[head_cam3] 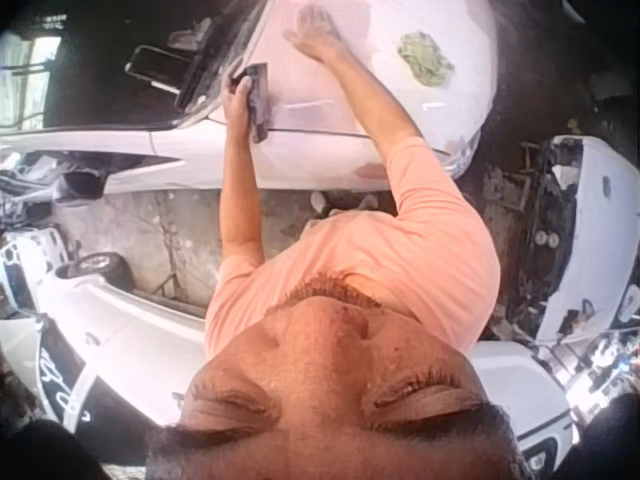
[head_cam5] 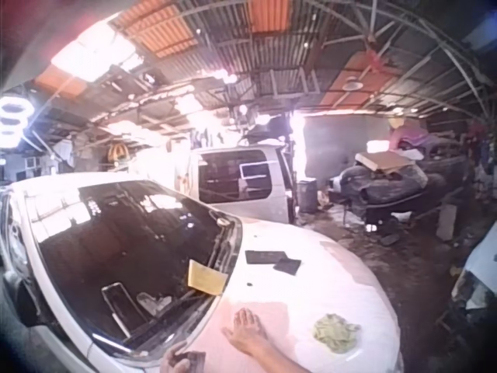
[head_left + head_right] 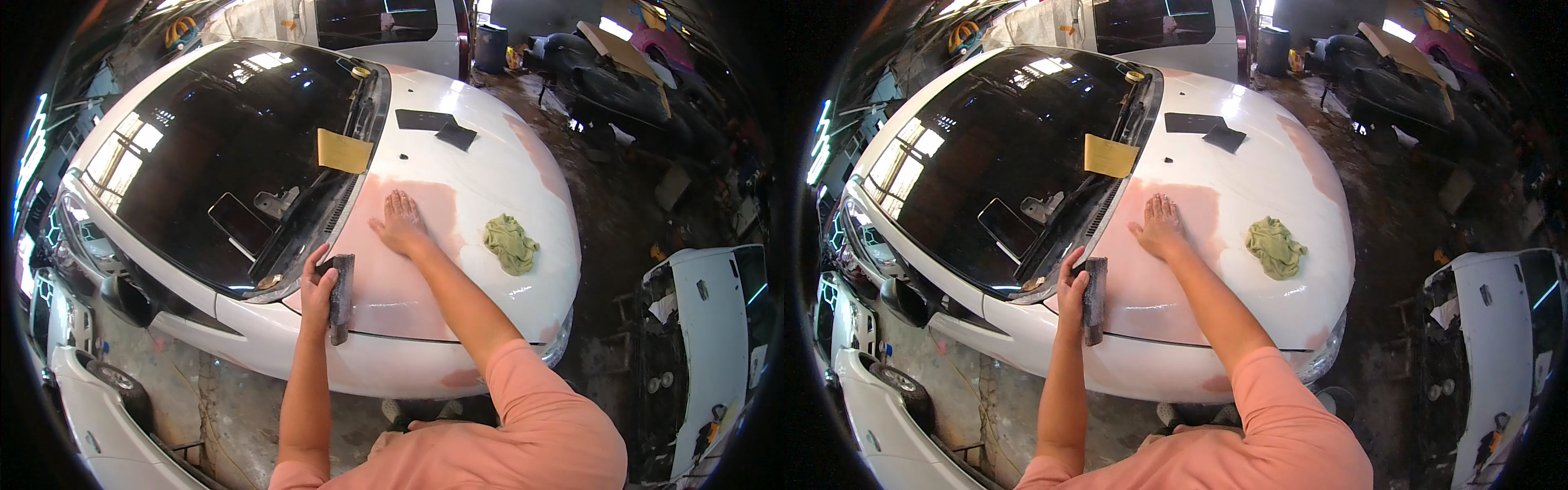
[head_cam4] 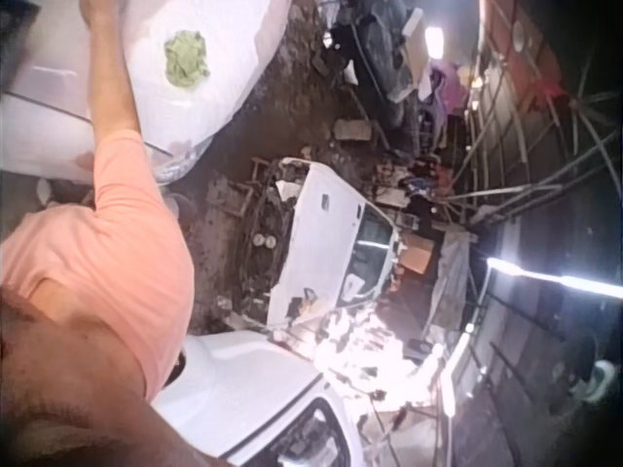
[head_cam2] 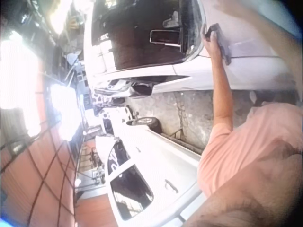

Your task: The person sands the hood of a white car using a sanding block and a cloth. They repeatedly wet the sanding block in a bucket of water and wipe the surface with the cloth between sanding strokes.

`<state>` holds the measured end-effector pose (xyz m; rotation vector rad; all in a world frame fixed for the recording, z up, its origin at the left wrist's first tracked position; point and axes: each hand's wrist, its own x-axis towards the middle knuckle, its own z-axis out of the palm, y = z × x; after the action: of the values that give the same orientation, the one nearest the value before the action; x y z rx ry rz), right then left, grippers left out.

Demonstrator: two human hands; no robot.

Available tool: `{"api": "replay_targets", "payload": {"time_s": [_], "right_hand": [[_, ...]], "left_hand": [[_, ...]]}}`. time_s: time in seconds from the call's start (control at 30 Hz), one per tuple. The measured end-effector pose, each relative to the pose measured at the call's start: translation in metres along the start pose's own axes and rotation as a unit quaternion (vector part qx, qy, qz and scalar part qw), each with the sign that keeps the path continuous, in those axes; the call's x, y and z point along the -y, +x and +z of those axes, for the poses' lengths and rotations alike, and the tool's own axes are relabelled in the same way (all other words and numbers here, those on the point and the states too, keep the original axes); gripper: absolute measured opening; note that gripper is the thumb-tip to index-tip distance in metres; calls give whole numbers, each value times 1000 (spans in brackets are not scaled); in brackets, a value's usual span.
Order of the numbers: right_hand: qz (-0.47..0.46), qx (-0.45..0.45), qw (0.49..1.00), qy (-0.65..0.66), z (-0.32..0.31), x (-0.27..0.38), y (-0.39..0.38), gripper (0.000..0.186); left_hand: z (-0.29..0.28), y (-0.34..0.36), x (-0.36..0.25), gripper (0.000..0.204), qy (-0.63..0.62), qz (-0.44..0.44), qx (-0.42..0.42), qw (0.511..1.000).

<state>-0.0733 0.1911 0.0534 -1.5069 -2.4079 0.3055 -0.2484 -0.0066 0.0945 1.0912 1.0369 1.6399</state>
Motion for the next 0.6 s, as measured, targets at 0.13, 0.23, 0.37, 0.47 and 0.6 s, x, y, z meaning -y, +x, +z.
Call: {"api": "replay_targets", "payload": {"time_s": [0.13, 0.23, 0.37, 0.47, 0.6], "right_hand": [[-30, -11, 999, 9, 1, 20, -41, 88], [-72, -10, 997, -7, 8, 33, -73, 87], [-139, 15, 989, -36, 9, 57, -125, 86], [-161, 28, 986, -42, 14, 60, -134, 85], [-132, 16, 991, -4, 15, 53, -60, 84]], "left_hand": [[-7, 0, 1, 60, 4, 0, 5, 1000], [-23, 9, 23, 61, -12, 21, 2, 1000], [-38, 10, 30, 64, -68, 22, 1, 997], [-39, 6, 25, 68, -142, 14, 4, 990], [-37, 1, 16, 71, -188, 1, -20, 982]]}}
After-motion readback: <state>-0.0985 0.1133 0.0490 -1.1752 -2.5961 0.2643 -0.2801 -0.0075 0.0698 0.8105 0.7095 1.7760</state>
